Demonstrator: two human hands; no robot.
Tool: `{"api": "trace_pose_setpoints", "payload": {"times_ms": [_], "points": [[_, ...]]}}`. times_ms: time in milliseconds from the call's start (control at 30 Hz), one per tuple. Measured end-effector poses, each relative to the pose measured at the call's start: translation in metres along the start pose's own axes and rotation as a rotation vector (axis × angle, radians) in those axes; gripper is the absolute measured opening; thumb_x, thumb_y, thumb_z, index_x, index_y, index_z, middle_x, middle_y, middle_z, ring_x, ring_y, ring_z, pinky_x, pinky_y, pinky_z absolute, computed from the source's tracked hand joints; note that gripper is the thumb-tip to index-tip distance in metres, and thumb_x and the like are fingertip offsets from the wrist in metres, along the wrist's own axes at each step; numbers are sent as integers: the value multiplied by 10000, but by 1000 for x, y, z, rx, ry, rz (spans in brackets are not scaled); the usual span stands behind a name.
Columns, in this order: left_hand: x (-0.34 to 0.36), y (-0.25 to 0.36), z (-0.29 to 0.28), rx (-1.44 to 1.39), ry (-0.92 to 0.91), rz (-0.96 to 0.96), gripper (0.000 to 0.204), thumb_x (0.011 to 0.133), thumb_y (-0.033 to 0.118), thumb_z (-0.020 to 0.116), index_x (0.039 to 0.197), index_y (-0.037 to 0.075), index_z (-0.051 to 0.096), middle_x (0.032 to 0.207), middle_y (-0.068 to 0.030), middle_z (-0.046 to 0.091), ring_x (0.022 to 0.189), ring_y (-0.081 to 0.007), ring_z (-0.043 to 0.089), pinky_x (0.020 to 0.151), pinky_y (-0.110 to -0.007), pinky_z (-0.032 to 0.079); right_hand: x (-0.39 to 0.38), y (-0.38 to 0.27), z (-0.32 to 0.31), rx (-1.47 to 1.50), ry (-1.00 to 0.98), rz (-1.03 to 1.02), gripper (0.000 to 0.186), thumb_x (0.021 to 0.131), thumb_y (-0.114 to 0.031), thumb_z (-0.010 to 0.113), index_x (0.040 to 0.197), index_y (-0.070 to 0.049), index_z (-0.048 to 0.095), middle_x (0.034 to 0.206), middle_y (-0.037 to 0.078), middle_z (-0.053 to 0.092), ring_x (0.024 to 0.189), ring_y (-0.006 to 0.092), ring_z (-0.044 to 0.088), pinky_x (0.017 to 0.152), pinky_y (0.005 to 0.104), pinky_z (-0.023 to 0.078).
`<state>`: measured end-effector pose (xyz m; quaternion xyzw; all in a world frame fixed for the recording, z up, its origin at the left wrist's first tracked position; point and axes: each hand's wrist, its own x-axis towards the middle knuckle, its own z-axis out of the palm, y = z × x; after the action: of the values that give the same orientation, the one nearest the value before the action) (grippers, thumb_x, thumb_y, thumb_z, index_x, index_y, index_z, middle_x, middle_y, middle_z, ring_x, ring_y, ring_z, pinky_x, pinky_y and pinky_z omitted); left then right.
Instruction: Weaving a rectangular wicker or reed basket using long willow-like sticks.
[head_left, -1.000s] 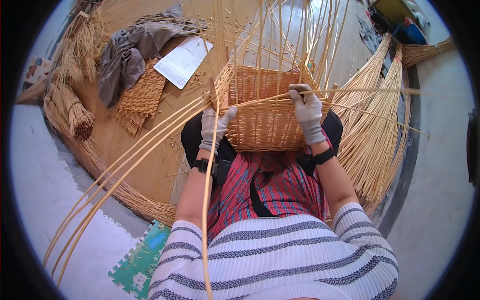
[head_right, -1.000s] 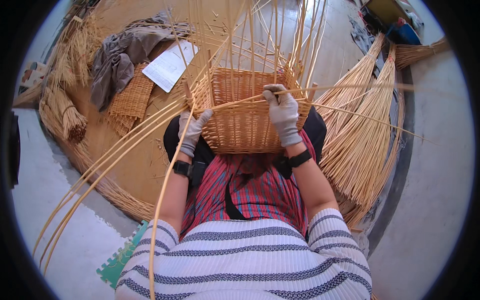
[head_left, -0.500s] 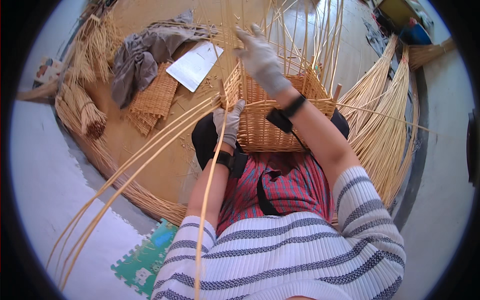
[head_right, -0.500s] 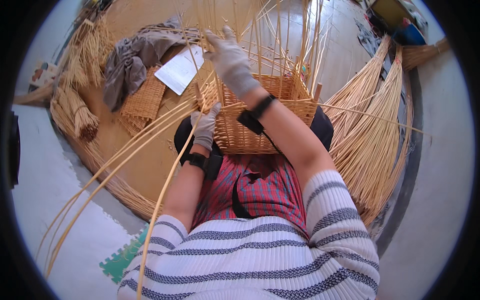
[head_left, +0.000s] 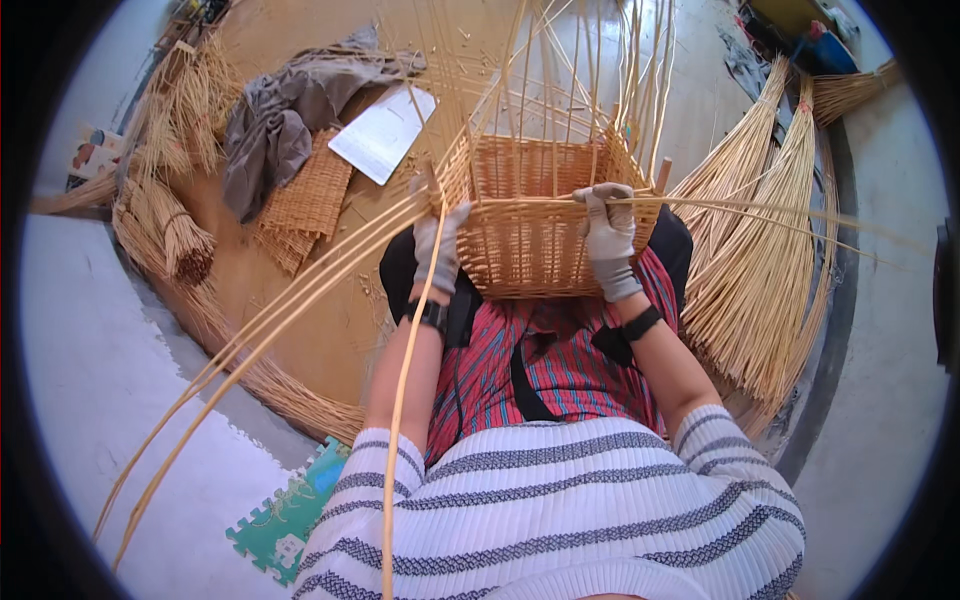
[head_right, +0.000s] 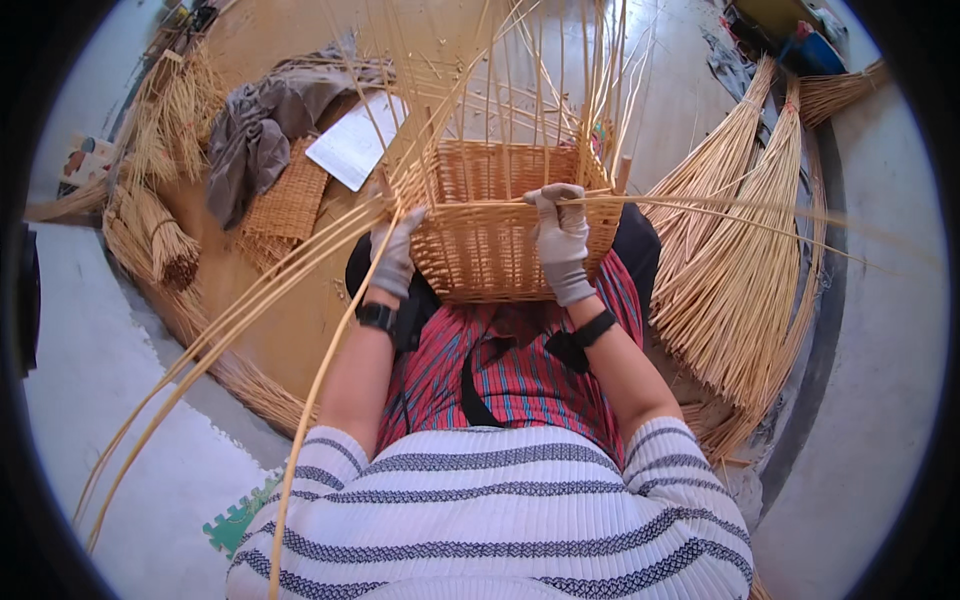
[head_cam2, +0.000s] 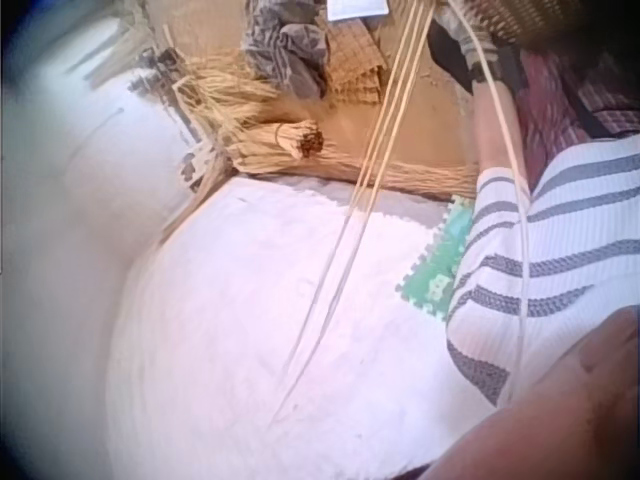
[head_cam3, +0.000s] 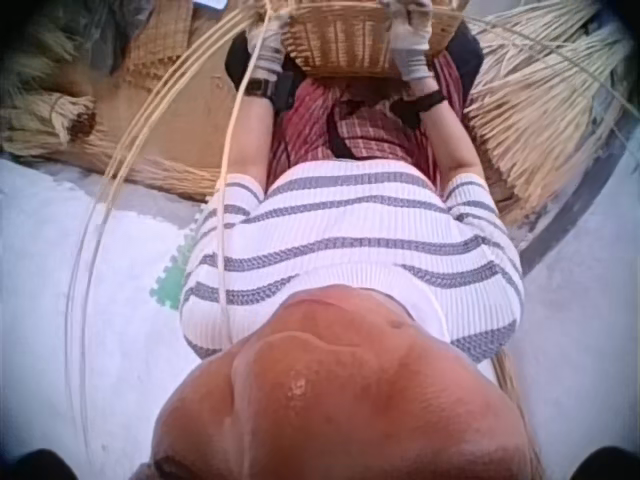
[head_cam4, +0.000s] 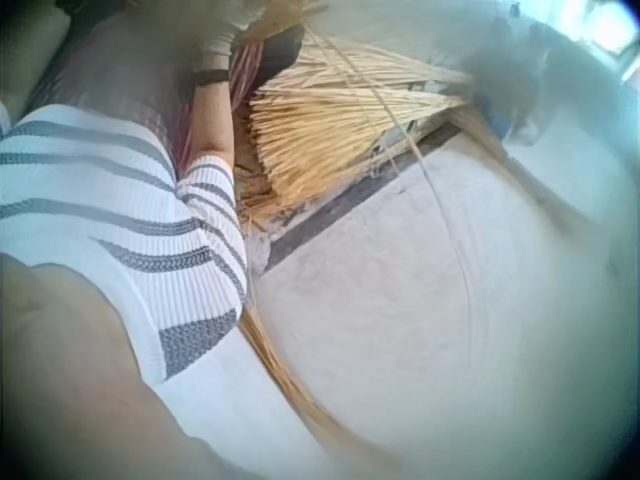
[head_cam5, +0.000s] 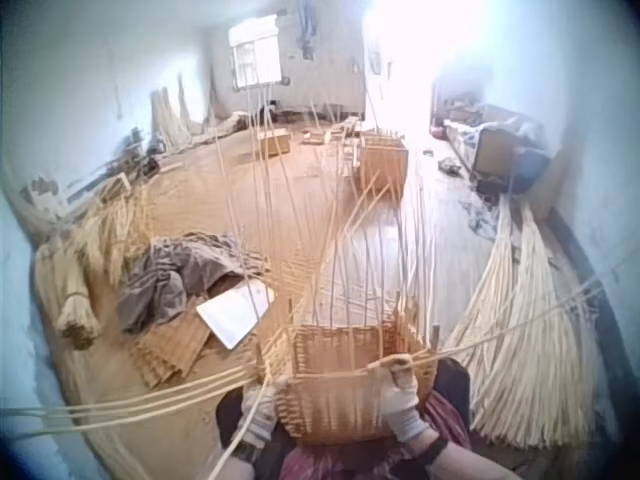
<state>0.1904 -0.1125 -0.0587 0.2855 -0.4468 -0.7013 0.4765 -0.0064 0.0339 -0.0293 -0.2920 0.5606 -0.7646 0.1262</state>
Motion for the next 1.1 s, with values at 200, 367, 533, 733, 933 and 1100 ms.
{"api": "trace_pose_setpoints", "payload": {"times_ms": [200,367,533,733,933,1100], "points": [[-42,17,33,896,85,72,310,975,-52,554,1264,59,549,1203,-104,626,952,-166,662,834,-309,565,21,12,-23,6,-26,293,80,951,-30,701,1010,-64,659,920,75,758,801,134,721,517,236,504],[4,11,88,600,-282,-350,206,1044,220,587,1129,38,630,1003,-73,688,644,-156,672,516,-287,537,23,4,-14,-95,-36,333,138,914,-15,734,1020,-12,645,1118,133,736,1058,195,700,910,326,567],[14,3,94,779,-269,-338,327,1041,354,584,1042,39,674,697,-54,646,447,-161,580,459,-309,478,103,-28,42,-838,-271,-586,532,874,-43,745,1375,-87,573,1319,242,646,1197,295,665,984,334,539],[9,11,96,712,-283,-417,265,1011,308,646,936,56,619,706,-26,618,430,-124,549,404,-296,439,108,-27,40,-620,-270,-11,560,907,-61,635,1438,-148,479,1354,218,552,1169,360,647,900,408,550],[13,-1,119,527,-195,-363,327,936,123,728,931,125,402,812,-106,679,415,-159,574,292,-306,388,8,-27,-53,134,105,160,178,1080,-193,488,1037,-30,547,908,122,679,904,242,720,728,366,587],[21,-16,125,273,35,-480,319,919,45,713,871,130,409,780,-130,696,346,-175,532,286,-345,397,-5,-71,-13,56,-110,-26,257,1097,-234,474,958,-42,574,901,110,711,921,241,700,878,386,573]]}}
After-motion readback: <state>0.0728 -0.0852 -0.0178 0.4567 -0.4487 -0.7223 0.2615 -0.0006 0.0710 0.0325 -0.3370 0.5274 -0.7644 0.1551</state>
